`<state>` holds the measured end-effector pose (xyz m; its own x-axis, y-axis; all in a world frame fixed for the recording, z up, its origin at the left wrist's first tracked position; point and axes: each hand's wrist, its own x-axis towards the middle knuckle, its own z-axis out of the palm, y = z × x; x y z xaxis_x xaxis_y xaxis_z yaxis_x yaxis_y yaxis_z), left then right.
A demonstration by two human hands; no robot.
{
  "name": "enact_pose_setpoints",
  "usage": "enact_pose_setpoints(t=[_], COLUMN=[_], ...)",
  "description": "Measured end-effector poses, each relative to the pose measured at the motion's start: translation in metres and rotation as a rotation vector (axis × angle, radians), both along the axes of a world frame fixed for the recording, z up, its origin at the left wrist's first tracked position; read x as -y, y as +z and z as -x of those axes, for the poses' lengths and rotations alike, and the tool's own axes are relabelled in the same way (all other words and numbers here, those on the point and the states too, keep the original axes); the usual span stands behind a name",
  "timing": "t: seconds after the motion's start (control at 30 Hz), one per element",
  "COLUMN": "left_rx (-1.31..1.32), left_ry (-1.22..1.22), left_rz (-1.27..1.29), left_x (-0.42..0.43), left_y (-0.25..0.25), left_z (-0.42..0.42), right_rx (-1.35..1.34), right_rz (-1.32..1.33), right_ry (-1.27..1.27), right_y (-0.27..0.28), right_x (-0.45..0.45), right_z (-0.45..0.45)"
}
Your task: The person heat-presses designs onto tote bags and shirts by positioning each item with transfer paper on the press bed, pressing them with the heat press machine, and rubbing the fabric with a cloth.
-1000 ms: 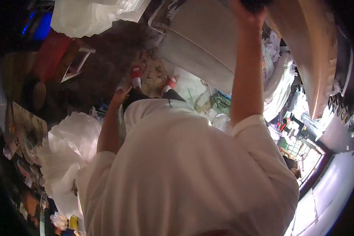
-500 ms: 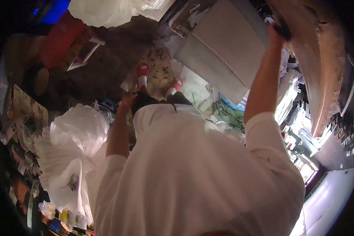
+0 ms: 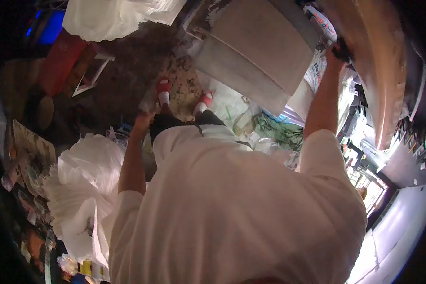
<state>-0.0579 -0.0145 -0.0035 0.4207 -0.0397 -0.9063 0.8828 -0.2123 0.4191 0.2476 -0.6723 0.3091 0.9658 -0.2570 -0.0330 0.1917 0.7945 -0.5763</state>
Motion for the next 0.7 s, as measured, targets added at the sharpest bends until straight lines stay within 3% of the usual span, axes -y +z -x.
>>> enact_pose_setpoints(t=[0.1, 0.13, 0.2, 0.23, 0.3, 0.33, 0.37, 0.4, 0.43, 0.47, 0.53, 0.63, 0.7], left_rx=[0.057, 0.058, 0.072, 0.079, 0.223, 0.273, 0.261, 0.249, 0.253, 0.44, 0.65, 0.293, 0.597], left_ry=[0.092, 0.097, 0.075, 0.086, -0.265, -0.381, -0.287, -0.2, -0.215, -0.367, -0.545, -0.699, -1.177], left_rz=[0.062, 0.056, 0.051, 0.045, -0.042, -0.076, -0.066, -0.054, -0.052, -0.027, 0.017, -0.114, -0.191], left_x=[0.0, -0.001, 0.001, -0.001, -0.01, -0.013, -0.01, -0.008, -0.018, -0.038, -0.043, -0.039, -0.038], left_y=[0.002, -0.002, -0.013, -0.021, -0.024, -0.021, -0.007, 0.002, -0.026, -0.075, -0.095, -0.067, -0.062], left_z=[0.013, 0.016, 0.026, 0.029, 0.035, 0.036, 0.036, 0.035, 0.047, 0.069, 0.066, 0.039, 0.025], right_rx=[0.194, 0.057, -0.017, -0.044, -0.184, 0.129, 0.447, 0.303, 0.181, 0.153, 0.14, 0.135, 0.122], right_rz=[-0.027, 0.0, 0.01, -0.154, -0.489, -0.358, -0.206, -0.244, -0.12, -0.005, 0.167, 0.276, 0.255], right_ry=[0.198, -0.014, -0.002, 0.182, 0.527, 0.8, 1.05, 0.769, 0.479, 0.351, 0.212, 0.095, 0.036], right_y=[-0.051, -0.054, -0.075, -0.089, -0.117, -0.134, -0.143, -0.126, -0.106, -0.089, -0.051, 0.012, 0.049], right_x=[0.084, 0.065, 0.041, 0.02, -0.022, -0.052, -0.083, -0.117, -0.145, -0.164, -0.185, -0.205, -0.203], right_z=[-0.029, -0.04, -0.103, -0.133, -0.194, -0.219, -0.229, -0.221, -0.2, -0.179, -0.132, -0.038, 0.023])
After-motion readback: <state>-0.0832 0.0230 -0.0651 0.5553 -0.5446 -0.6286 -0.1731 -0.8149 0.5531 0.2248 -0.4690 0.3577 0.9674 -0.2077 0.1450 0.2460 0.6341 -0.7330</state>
